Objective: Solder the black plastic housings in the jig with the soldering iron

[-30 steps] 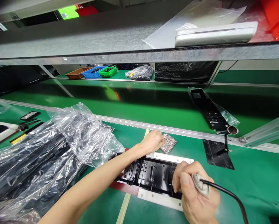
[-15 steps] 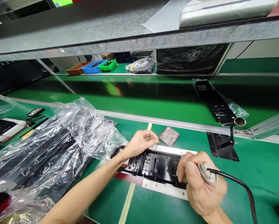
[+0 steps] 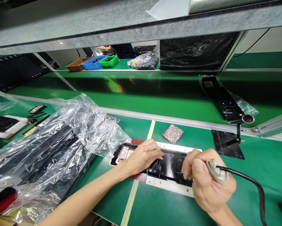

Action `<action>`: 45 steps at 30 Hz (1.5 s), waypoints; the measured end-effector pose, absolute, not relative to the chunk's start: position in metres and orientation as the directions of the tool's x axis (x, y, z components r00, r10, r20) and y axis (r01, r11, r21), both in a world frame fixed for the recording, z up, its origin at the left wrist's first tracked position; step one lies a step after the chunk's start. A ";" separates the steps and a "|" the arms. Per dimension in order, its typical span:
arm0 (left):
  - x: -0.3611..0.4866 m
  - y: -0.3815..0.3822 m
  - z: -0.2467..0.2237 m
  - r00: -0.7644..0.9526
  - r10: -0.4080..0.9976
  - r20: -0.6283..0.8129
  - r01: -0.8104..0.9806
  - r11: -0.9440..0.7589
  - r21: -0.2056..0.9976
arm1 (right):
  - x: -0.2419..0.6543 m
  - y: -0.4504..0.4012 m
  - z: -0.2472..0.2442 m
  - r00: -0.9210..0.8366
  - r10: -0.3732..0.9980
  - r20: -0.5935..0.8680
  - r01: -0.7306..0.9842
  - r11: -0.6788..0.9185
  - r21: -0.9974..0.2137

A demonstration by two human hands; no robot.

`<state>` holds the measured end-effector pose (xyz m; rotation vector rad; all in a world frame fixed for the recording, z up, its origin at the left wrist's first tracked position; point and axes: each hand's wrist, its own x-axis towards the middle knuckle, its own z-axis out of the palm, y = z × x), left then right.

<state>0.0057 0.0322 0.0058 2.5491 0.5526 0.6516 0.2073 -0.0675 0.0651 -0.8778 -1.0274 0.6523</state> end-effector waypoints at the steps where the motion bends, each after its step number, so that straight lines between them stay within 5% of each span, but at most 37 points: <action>1: 0.006 0.032 0.005 0.817 0.465 0.342 0.276 -0.835 0.476 | 0.207 -0.068 0.066 0.391 0.808 0.441 -0.058 0.500 -0.864; 9: 0.003 0.034 0.004 0.863 0.419 0.282 0.277 -0.860 0.429 | 0.207 -0.069 0.067 0.415 0.813 0.408 -0.069 0.475 -0.877; 18: -0.002 0.029 0.007 0.777 0.435 0.455 0.187 -0.850 0.493 | 0.208 -0.066 0.067 0.401 0.800 0.447 -0.042 0.503 -0.863; 28: -0.016 0.021 -0.001 0.825 0.325 0.462 0.239 -0.942 0.236 | 0.207 -0.067 0.066 0.405 0.799 0.445 -0.050 0.505 -0.862; 45: -0.016 0.019 0.012 0.803 0.312 0.509 0.250 -0.950 0.188 | 0.205 -0.065 0.072 0.423 0.777 0.467 -0.022 0.524 -0.851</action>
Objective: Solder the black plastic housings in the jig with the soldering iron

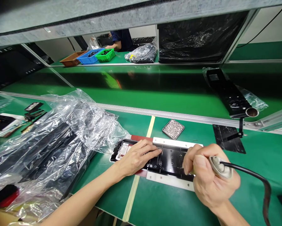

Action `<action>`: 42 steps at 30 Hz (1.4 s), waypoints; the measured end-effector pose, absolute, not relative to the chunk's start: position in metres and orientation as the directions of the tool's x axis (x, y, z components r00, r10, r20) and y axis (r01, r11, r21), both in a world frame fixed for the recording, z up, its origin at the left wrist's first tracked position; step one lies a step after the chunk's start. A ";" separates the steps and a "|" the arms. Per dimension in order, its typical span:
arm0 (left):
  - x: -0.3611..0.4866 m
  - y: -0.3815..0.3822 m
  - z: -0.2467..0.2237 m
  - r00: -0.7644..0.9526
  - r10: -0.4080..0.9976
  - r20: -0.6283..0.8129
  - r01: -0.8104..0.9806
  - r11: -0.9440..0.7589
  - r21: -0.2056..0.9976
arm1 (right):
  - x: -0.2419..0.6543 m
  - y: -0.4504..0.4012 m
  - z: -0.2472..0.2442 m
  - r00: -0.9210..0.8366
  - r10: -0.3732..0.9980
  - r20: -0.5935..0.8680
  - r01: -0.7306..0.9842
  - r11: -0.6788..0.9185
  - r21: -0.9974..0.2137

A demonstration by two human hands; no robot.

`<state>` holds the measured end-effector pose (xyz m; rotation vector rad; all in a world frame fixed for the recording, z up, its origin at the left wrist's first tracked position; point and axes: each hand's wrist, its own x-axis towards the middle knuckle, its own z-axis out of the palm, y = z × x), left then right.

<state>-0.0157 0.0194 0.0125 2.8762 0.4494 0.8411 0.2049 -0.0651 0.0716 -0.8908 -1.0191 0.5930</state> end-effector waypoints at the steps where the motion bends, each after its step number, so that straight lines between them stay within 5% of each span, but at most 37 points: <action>1: -0.018 0.018 0.013 0.780 0.327 0.534 0.257 -0.945 0.204 | 0.205 -0.065 0.072 0.424 0.780 0.461 -0.029 0.520 -0.854; 7: -0.035 -0.002 0.007 0.735 0.421 0.532 0.265 -0.900 0.346 | 0.206 -0.063 0.072 0.422 0.758 0.497 0.018 0.542 -0.840; 21: -0.034 -0.023 -0.001 0.855 0.338 0.392 0.302 -0.941 0.153 | 0.204 -0.063 0.074 0.425 0.765 0.484 -0.021 0.542 -0.840; 27: -0.034 -0.025 -0.006 0.822 0.404 0.401 0.324 -0.912 0.253 | 0.203 -0.063 0.074 0.441 0.763 0.472 -0.021 0.535 -0.845; 35: -0.032 -0.026 0.000 0.853 0.370 0.367 0.336 -0.929 0.156 | 0.203 -0.062 0.074 0.437 0.758 0.485 -0.014 0.545 -0.838; 42: -0.032 -0.023 -0.004 0.816 0.423 0.395 0.352 -0.904 0.242 | 0.202 -0.061 0.076 0.443 0.759 0.476 -0.007 0.534 -0.845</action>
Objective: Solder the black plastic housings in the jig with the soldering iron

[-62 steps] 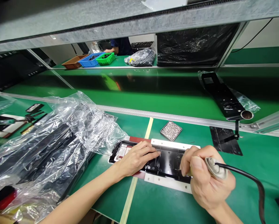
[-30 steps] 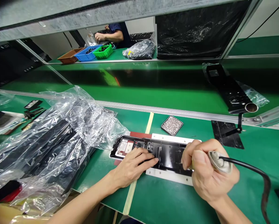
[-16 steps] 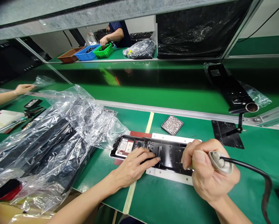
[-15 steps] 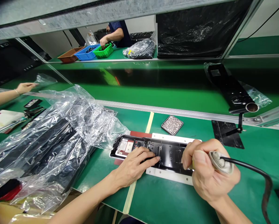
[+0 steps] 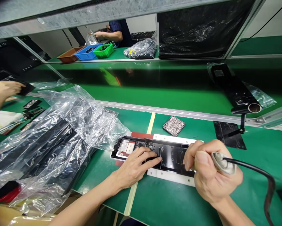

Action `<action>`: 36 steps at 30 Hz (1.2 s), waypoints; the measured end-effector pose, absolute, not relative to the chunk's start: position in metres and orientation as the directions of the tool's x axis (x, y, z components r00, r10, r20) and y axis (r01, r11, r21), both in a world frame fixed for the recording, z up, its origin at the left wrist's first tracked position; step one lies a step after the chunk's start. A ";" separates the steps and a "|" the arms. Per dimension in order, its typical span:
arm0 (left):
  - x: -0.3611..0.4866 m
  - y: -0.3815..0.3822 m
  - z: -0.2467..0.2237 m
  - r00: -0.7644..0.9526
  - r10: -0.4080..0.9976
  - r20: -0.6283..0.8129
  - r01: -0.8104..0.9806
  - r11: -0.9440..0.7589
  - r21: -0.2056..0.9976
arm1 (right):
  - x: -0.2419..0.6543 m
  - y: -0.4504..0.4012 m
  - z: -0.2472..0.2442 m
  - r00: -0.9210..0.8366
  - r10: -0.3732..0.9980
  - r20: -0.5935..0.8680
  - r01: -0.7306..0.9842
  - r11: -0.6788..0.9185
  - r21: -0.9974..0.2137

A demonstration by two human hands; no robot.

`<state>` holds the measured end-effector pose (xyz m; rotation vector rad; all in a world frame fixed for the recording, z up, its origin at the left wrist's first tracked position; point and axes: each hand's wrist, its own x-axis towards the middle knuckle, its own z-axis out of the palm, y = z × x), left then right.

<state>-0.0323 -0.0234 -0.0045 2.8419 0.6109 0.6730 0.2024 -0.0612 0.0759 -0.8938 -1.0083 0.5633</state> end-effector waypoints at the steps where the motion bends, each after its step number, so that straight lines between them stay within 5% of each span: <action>1: -0.032 -0.024 -0.005 0.818 0.421 0.391 0.354 -0.905 0.235 | 0.203 -0.062 0.076 0.443 0.761 0.473 -0.010 0.532 -0.847; 7: -0.032 -0.025 -0.002 0.854 0.386 0.348 0.350 -0.922 0.164 | 0.204 -0.064 0.073 0.446 0.758 0.476 0.000 0.532 -0.847; 13: -0.020 -0.006 0.008 0.799 0.475 0.370 0.387 -0.876 0.289 | 0.207 -0.066 0.069 0.432 0.771 0.467 -0.006 0.521 -0.854; 28: -0.011 0.004 0.011 0.834 0.433 0.342 0.403 -0.902 0.156 | 0.205 -0.066 0.069 0.426 0.760 0.491 0.029 0.531 -0.847; 36: 0.009 0.006 0.013 0.793 0.523 0.313 0.396 -0.832 0.388 | 0.206 -0.066 0.071 0.463 0.777 0.426 -0.054 0.505 -0.862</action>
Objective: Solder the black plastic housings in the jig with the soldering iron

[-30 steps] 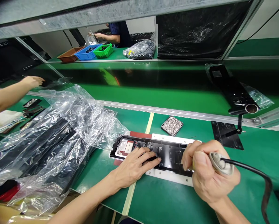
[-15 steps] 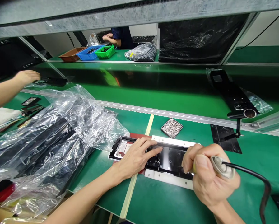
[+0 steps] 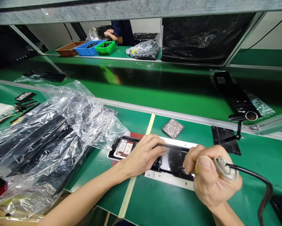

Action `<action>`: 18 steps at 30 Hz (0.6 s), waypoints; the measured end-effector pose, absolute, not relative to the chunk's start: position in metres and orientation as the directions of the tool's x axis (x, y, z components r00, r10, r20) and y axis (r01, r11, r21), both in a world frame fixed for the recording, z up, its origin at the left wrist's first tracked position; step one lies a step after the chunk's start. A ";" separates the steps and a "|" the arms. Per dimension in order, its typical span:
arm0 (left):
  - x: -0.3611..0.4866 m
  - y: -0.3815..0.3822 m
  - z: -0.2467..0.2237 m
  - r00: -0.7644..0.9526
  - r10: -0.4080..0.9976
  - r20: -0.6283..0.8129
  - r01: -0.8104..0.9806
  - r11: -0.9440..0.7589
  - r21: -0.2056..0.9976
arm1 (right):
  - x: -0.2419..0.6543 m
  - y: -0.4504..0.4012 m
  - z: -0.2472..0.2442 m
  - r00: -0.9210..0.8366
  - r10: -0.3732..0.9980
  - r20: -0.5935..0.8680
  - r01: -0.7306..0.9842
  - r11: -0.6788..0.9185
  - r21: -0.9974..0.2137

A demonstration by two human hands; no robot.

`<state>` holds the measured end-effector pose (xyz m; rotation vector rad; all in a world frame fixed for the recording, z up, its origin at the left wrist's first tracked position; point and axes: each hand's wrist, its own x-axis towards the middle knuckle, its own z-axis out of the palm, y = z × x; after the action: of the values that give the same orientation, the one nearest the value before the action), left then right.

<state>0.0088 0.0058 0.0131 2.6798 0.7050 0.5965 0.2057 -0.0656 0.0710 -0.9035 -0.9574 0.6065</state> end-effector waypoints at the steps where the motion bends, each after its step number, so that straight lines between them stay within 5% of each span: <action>1: 0.013 0.006 0.014 0.813 0.497 0.303 0.381 -0.848 0.369 | 0.206 -0.065 0.072 0.465 0.781 0.416 -0.062 0.498 -0.865; 6: 0.031 0.007 0.018 0.880 0.405 0.246 0.345 -0.904 0.253 | 0.207 -0.065 0.074 0.479 0.777 0.407 -0.050 0.487 -0.872; 18: 0.036 0.008 0.029 0.902 0.391 0.185 0.351 -0.912 0.213 | 0.207 -0.065 0.074 0.488 0.775 0.403 -0.053 0.487 -0.872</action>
<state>0.0360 0.0076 0.0291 2.8918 0.5689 0.3345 0.2070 -0.0647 0.0738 -0.9286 -0.9273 0.6024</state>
